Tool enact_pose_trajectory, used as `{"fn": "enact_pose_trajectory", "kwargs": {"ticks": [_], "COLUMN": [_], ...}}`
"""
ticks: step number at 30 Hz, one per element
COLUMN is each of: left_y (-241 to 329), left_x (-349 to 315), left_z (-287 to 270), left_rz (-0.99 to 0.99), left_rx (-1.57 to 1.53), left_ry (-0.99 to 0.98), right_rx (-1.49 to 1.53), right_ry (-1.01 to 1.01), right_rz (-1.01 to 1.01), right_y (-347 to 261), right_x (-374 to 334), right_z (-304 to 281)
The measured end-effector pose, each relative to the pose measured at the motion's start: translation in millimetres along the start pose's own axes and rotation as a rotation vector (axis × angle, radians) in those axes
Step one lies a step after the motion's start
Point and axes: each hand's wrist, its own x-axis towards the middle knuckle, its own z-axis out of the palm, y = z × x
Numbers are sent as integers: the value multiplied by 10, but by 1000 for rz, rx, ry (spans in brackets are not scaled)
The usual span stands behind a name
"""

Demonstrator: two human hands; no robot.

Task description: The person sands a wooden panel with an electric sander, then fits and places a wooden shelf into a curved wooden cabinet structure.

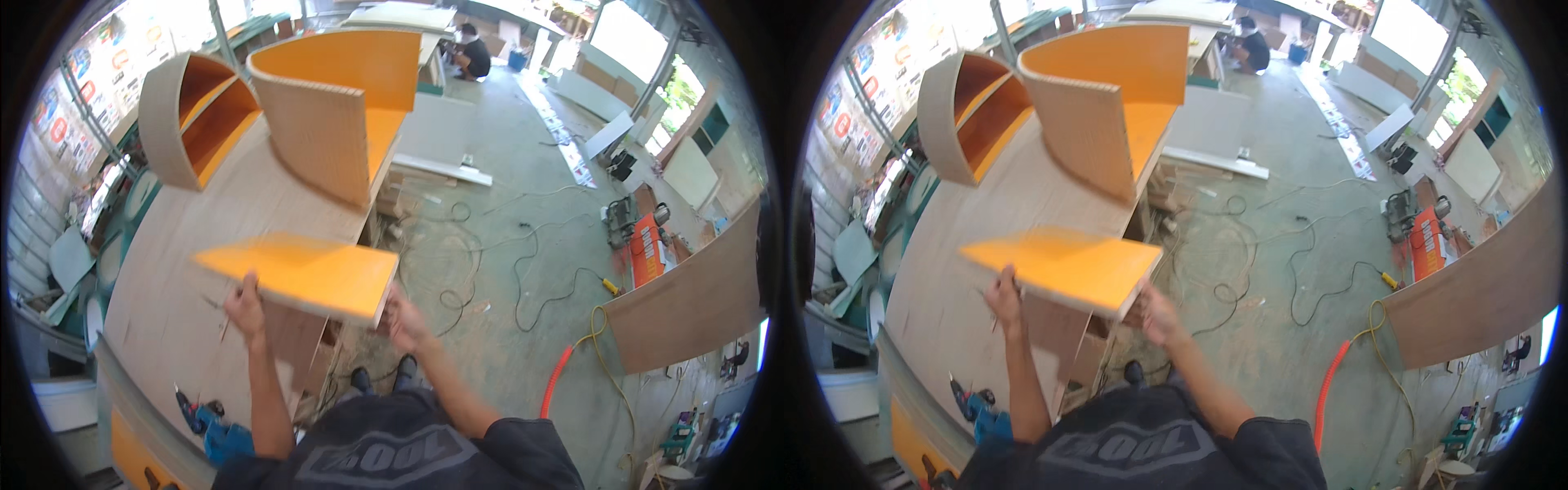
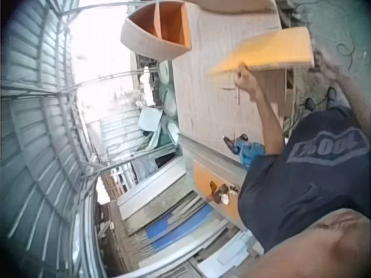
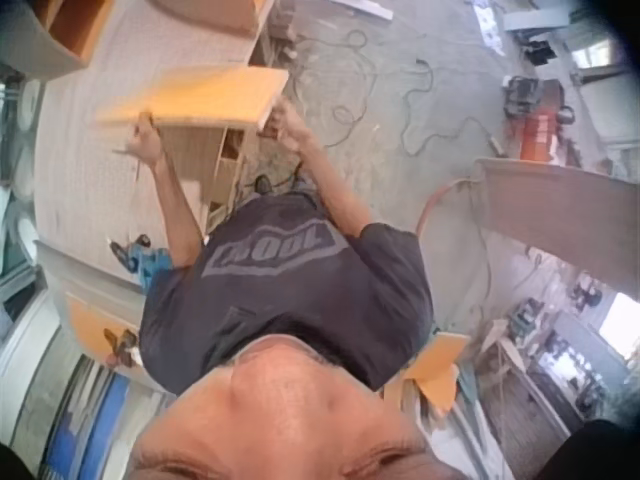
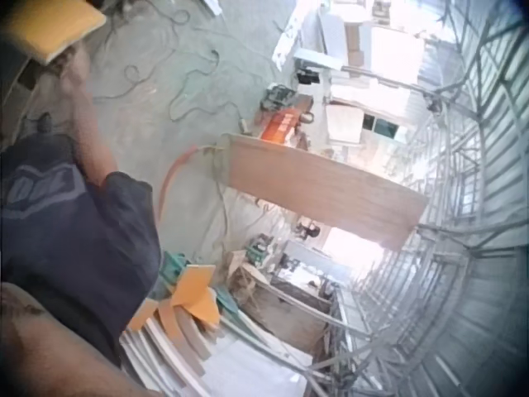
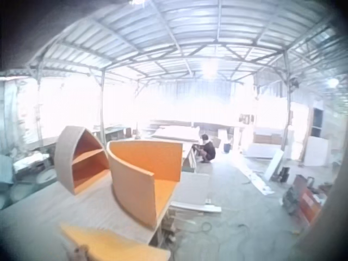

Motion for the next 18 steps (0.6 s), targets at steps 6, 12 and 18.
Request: {"fn": "enact_pose_trajectory", "kwargs": {"ticks": [6, 12, 18], "left_y": [421, 486, 580], "left_x": [204, 224, 195], "left_z": [545, 631, 667], "left_rz": [-5, 9, -1], "left_rx": [-29, -58, -65], "left_ry": [38, 68, 75], "right_rx": [-99, -549, -960], "right_ry": [256, 697, 888], "right_rz": [-162, -45, 252], "right_y": [52, 1066, 1930], "right_x": [-295, -842, -1335], "right_z": [-520, -1773, -2727]}}
